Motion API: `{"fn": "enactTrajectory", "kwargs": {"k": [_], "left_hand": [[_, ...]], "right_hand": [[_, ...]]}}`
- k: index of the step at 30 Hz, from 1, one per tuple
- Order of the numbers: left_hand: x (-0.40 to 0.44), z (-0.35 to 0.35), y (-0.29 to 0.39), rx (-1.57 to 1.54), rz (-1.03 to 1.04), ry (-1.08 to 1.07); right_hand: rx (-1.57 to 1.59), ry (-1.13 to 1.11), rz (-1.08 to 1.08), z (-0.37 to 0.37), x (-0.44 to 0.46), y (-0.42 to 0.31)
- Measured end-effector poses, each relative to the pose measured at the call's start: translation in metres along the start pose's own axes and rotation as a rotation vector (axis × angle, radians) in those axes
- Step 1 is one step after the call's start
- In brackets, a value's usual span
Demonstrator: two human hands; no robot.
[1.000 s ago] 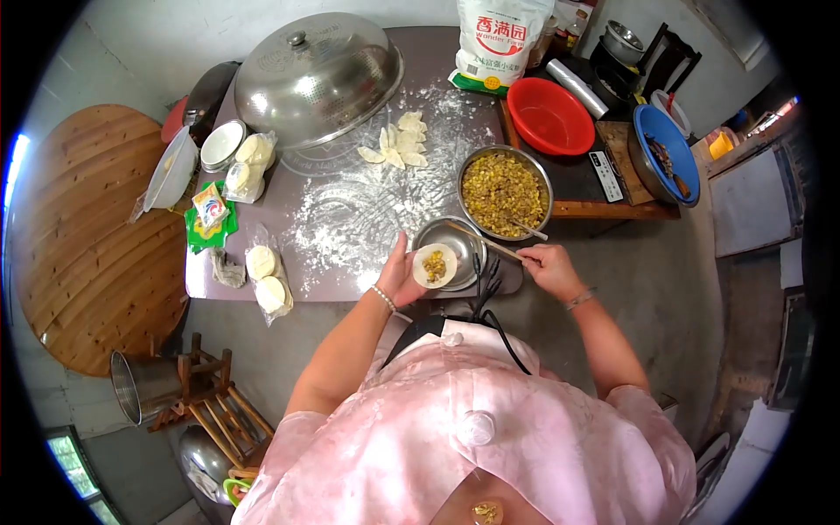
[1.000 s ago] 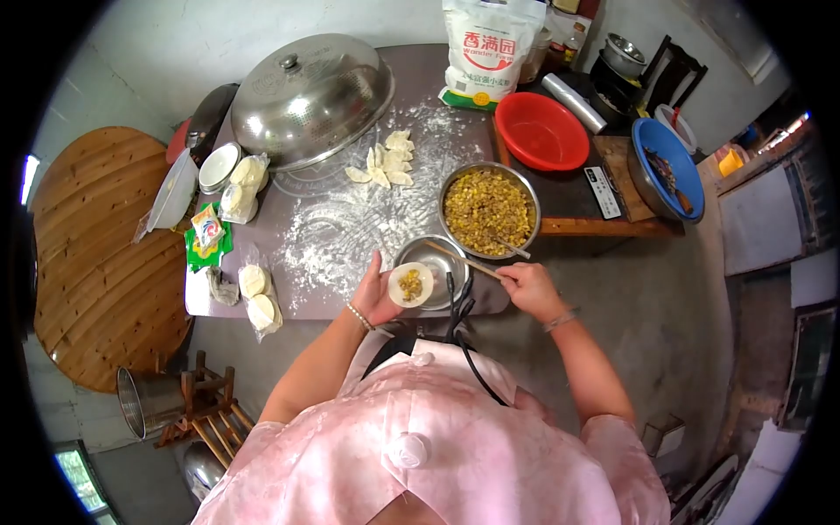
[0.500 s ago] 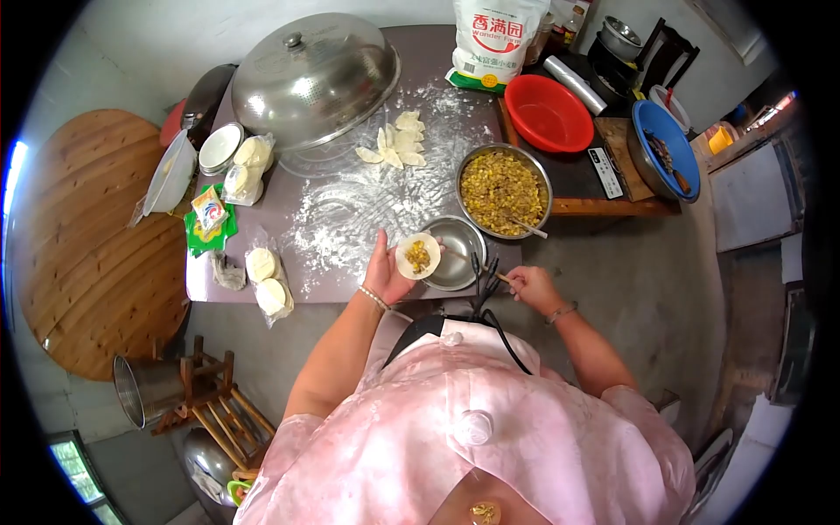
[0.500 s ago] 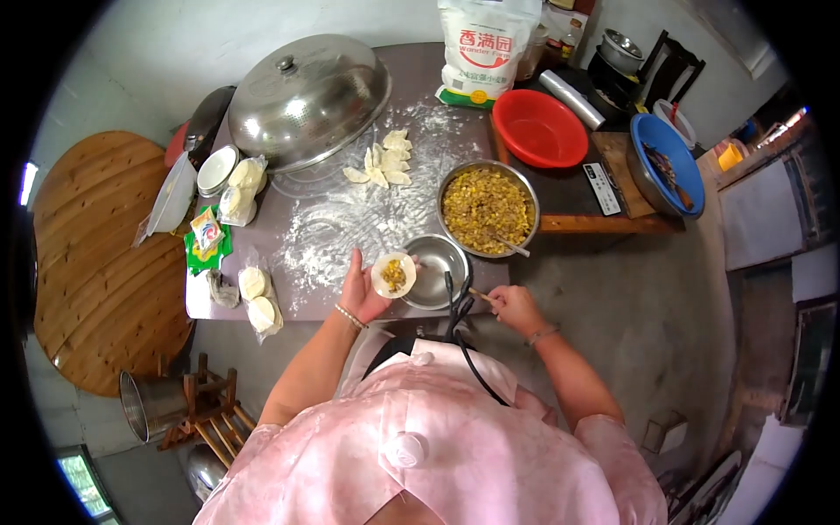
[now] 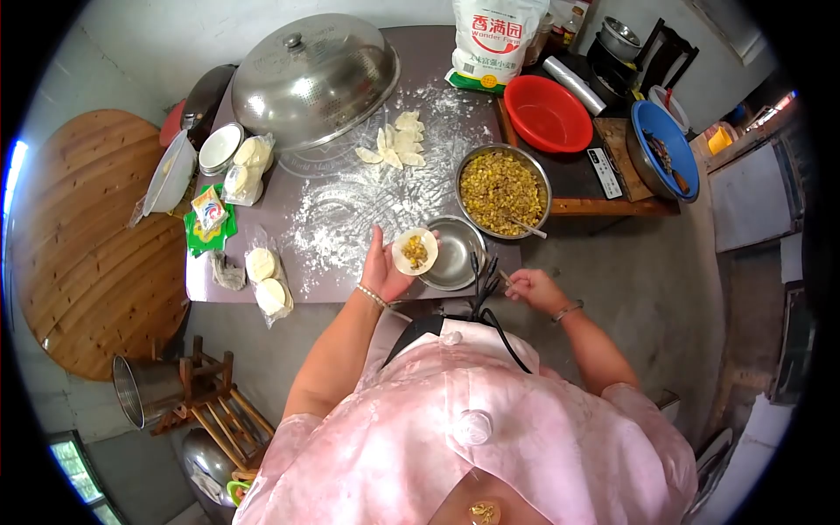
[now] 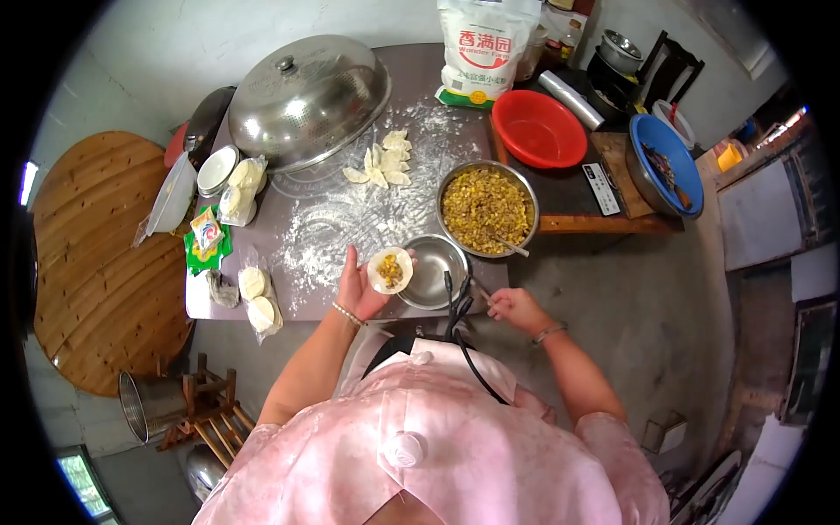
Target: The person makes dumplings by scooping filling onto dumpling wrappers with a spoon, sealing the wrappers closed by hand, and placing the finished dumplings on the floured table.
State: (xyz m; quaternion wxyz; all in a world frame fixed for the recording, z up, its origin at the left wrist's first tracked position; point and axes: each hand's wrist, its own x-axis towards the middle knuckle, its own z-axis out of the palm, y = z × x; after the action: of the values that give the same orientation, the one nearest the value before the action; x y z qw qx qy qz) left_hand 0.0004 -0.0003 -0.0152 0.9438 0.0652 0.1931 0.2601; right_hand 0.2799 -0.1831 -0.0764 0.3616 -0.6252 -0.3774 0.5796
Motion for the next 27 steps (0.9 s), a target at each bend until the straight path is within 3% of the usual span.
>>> {"fn": "enactTrajectory", "kwargs": {"k": [3, 7, 13, 16, 23, 26, 27], "left_hand": [[-0.001, -0.001, 0.001, -0.005, 0.018, 0.009], [-0.001, 0.001, 0.003, -0.006, 0.030, 0.014], [-0.004, 0.000, 0.008, -0.040, 0.083, -0.021], [-0.006, 0.006, 0.009, -0.027, 0.093, -0.001], [-0.003, 0.000, 0.007, -0.058, 0.089, -0.025], [-0.003, 0.003, 0.007, -0.066, 0.089, -0.027], [-0.003, 0.004, 0.006, -0.074, 0.090, -0.023]], "right_hand": [[-0.032, 0.140, -0.011, 0.012, -0.002, -0.039], [-0.340, 0.430, -0.226, 0.023, 0.012, -0.071], [-0.649, 0.239, -0.290, 0.029, 0.014, -0.071], [-0.760, 0.261, -0.373, 0.045, 0.023, -0.061], [-0.525, 0.256, -0.257, 0.053, 0.047, -0.026], [-0.245, 0.243, -0.218, 0.051, 0.056, -0.011], [-0.379, 0.272, -0.231, 0.051, 0.052, -0.021]]}}
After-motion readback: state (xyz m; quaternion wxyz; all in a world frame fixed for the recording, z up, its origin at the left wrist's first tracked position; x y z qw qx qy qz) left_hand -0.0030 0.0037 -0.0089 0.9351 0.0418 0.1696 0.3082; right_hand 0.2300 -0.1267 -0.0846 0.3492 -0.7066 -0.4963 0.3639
